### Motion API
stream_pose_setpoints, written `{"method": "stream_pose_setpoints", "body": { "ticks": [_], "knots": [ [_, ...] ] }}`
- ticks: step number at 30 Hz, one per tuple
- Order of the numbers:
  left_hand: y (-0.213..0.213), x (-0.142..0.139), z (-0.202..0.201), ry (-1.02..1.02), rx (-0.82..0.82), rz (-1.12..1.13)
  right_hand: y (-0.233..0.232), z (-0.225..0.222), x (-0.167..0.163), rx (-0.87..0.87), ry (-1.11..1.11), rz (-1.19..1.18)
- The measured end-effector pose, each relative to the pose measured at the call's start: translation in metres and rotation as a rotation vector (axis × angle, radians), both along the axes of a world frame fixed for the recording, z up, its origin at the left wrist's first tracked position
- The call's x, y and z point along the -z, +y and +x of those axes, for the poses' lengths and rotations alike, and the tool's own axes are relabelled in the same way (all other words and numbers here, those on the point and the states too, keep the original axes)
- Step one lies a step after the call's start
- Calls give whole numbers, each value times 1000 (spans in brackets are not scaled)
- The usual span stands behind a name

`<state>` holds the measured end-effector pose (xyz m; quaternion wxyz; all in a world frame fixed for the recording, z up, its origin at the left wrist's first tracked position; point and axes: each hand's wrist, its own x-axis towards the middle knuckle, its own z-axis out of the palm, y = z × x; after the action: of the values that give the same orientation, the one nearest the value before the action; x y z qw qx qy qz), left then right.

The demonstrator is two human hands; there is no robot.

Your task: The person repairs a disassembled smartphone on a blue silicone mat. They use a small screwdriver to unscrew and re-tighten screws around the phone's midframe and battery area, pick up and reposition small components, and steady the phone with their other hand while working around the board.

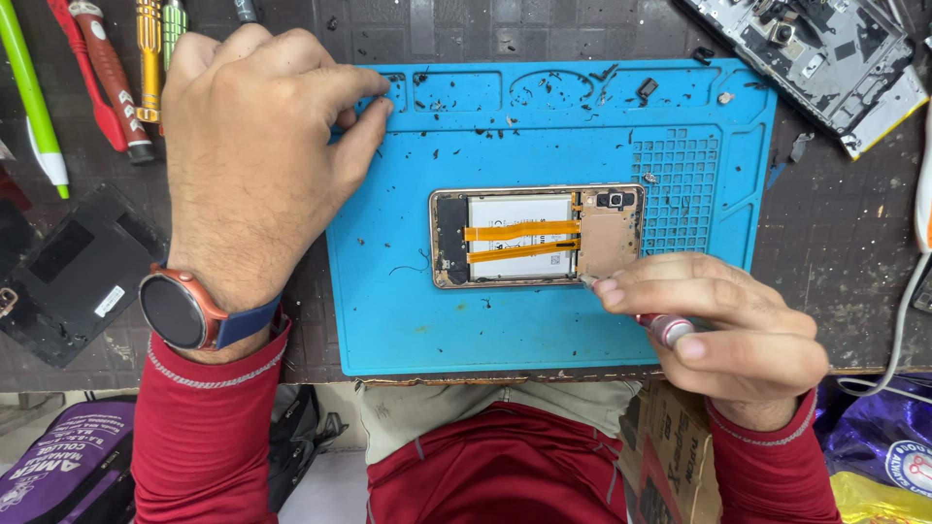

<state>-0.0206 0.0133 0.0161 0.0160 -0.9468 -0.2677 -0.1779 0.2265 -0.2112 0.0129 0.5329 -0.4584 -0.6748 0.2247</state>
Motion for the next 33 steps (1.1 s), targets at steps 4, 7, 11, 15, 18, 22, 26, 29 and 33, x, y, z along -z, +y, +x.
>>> {"method": "stream_pose_setpoints", "body": {
  "ticks": [4,7,11,15,18,22,26,29,33],
  "knots": [
    [0,1,-1,6,-7,1,-2,-5,1,34,-40,17],
    [0,1,-2,14,-10,8,-2,-5,1,25,-58,20],
    [0,0,-1,7,-12,8,3,-10,7,93,176,8],
    [-2,-5,2,-38,35,-16,4,-9,9,38,74,40],
    [-5,-8,9,-98,212,-111,-4,-7,4,7,-32,5],
    [-23,1,27,-141,441,-355,-9,-10,-1,66,11,-23],
    [-42,14,40,-147,540,-428,-1,-7,-2,8,67,-49],
    [-50,21,45,-146,531,-435,4,-12,2,77,81,31],
    [-51,27,47,-143,476,-438,-1,-10,-2,20,28,-7]
  ]
}}
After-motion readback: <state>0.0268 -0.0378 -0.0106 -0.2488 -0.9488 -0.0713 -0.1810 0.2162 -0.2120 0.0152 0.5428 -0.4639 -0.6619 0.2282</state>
